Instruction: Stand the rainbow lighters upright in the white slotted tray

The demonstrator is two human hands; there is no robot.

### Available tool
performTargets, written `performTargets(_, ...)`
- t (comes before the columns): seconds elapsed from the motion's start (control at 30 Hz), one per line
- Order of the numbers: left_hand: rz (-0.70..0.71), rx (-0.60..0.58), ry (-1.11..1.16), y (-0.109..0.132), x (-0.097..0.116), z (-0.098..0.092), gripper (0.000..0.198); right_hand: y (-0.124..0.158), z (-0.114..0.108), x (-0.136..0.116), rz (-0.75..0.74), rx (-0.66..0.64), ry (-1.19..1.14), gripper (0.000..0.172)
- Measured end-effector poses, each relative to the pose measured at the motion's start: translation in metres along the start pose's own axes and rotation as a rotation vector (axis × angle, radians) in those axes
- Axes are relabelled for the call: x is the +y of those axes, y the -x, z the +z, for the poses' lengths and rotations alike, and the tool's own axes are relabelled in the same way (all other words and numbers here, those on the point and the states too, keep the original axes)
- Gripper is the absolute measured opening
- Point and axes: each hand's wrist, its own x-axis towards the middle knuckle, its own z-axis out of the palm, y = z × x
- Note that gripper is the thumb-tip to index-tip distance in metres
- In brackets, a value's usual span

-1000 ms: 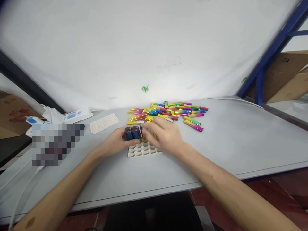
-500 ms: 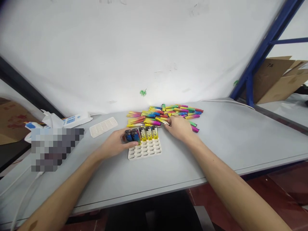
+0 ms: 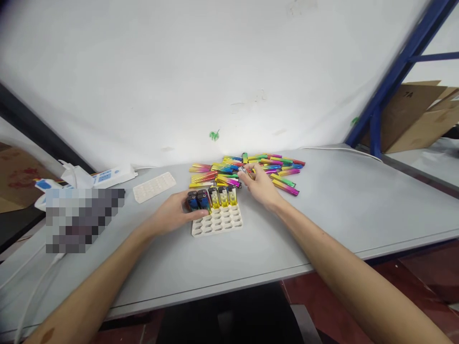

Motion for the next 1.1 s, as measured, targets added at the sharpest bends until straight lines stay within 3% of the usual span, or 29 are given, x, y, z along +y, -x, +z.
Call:
performTargets(0.33, -0.007, 0.001, 0.0, 0.0, 0.0, 0.0, 0.052, 0.003, 0.001, -0.01, 0.174, -0.1, -0.178, 0.038)
performTargets(0.53, -0.01, -0.001, -0.016, 0.0, 0.0, -0.001, 0.051, 0.001, 0.0, -0.012, 0.306, -0.021, -0.231, 0.056)
performTargets(1.1, -0.002, 0.007, -0.034, 0.0, 0.002, -0.001, 0.049, 0.006, 0.003, -0.019, 0.293, -0.009, -0.275, 0.051)
